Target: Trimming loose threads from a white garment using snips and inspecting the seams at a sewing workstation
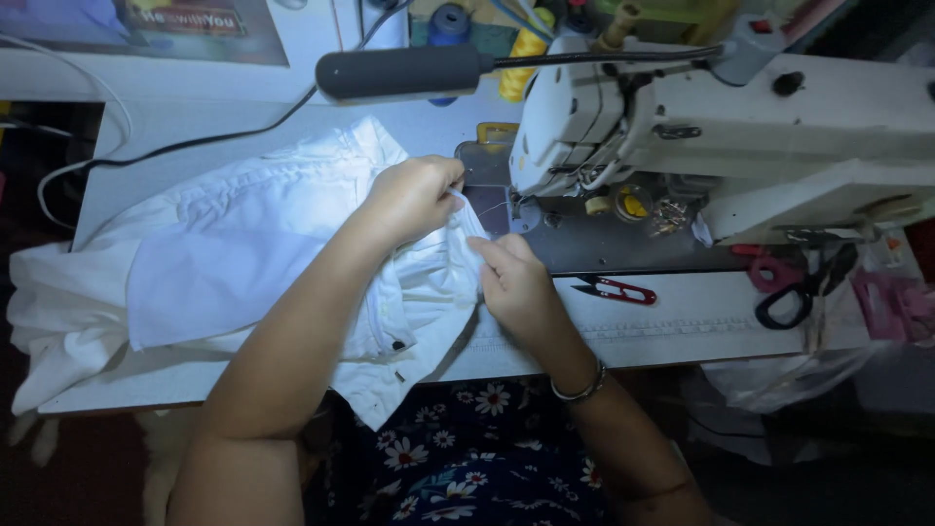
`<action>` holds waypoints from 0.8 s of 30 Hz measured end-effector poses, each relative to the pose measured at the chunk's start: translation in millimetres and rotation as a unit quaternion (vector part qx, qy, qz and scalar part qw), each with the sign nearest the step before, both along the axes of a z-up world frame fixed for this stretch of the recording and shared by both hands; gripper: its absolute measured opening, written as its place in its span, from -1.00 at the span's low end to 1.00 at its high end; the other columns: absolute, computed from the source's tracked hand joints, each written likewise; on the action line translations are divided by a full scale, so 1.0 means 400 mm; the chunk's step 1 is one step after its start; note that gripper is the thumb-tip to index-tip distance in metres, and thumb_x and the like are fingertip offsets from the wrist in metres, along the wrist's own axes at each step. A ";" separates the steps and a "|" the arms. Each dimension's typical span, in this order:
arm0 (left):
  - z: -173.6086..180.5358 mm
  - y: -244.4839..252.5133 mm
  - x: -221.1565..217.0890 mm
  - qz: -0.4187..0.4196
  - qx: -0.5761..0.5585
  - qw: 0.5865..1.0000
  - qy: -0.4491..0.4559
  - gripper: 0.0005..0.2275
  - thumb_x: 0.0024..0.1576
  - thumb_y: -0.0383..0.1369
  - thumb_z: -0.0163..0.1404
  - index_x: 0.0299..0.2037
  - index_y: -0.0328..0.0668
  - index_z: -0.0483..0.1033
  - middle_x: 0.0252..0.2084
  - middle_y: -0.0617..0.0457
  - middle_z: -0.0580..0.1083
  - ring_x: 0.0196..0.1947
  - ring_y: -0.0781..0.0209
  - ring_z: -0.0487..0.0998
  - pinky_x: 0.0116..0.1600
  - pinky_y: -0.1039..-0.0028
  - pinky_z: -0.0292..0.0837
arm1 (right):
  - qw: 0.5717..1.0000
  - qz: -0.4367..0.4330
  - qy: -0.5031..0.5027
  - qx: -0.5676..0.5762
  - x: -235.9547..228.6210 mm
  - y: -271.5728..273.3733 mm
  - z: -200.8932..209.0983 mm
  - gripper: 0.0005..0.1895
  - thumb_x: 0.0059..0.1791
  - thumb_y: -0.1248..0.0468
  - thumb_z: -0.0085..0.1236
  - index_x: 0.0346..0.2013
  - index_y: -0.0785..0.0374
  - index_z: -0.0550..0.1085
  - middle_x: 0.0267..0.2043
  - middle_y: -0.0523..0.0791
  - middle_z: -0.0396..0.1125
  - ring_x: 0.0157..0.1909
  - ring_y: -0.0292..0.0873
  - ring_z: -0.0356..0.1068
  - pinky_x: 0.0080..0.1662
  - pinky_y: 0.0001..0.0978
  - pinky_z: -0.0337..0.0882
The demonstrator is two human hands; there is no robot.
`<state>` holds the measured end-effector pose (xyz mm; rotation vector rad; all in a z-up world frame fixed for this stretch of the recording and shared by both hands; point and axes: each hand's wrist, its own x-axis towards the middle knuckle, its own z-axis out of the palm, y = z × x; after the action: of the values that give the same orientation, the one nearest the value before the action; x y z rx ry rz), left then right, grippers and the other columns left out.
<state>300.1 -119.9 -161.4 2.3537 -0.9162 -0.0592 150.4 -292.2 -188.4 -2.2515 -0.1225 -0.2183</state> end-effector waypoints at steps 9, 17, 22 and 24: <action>-0.022 -0.134 0.073 -0.041 0.000 0.993 0.109 -0.85 -0.13 -0.48 0.24 -0.39 -0.07 0.57 -0.42 0.01 0.57 -0.27 -0.16 0.64 -0.14 0.19 0.51 | 0.928 -0.012 -0.104 -0.359 -0.048 -0.040 0.030 -0.49 -0.08 0.31 0.02 0.19 0.10 0.46 0.08 -0.09 0.28 0.09 0.00 0.36 -0.11 -0.08 0.44; 0.020 -0.148 0.041 -0.054 0.014 0.979 0.194 -0.81 -0.16 -0.46 0.24 -0.33 -0.21 0.60 -0.36 -0.17 0.58 -0.19 -0.26 0.63 -0.07 0.12 0.51 | 0.907 0.101 -0.141 -0.384 -0.041 -0.113 0.016 -0.55 0.00 0.32 -0.19 0.15 -0.02 0.45 0.15 -0.24 0.38 0.26 -0.19 0.33 0.26 -0.11 0.20; 0.033 -0.174 0.030 -0.021 -0.003 0.983 0.181 -0.78 -0.21 -0.49 0.29 -0.37 -0.22 0.59 -0.41 -0.15 0.57 -0.23 -0.24 0.64 -0.08 0.18 0.52 | 0.941 0.114 -0.053 -0.314 -0.033 -0.157 0.042 -0.54 0.04 0.36 -0.26 0.16 0.03 0.47 0.18 -0.16 0.39 0.29 -0.07 0.33 0.23 0.01 0.26; 0.038 -0.181 0.025 -0.015 -0.016 0.983 0.183 -0.78 -0.21 -0.52 0.29 -0.35 -0.27 0.60 -0.39 -0.18 0.58 -0.21 -0.27 0.64 -0.04 0.18 0.52 | 0.957 0.125 -0.005 -0.262 -0.006 -0.188 0.046 -0.52 0.08 0.37 -0.34 0.16 0.07 0.48 0.17 -0.10 0.40 0.30 0.01 0.33 0.20 0.07 0.30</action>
<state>310.1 -192.5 -146.1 2.1977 -0.7633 -0.4711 148.2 -367.3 -169.8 -2.7289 -0.5196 -0.0631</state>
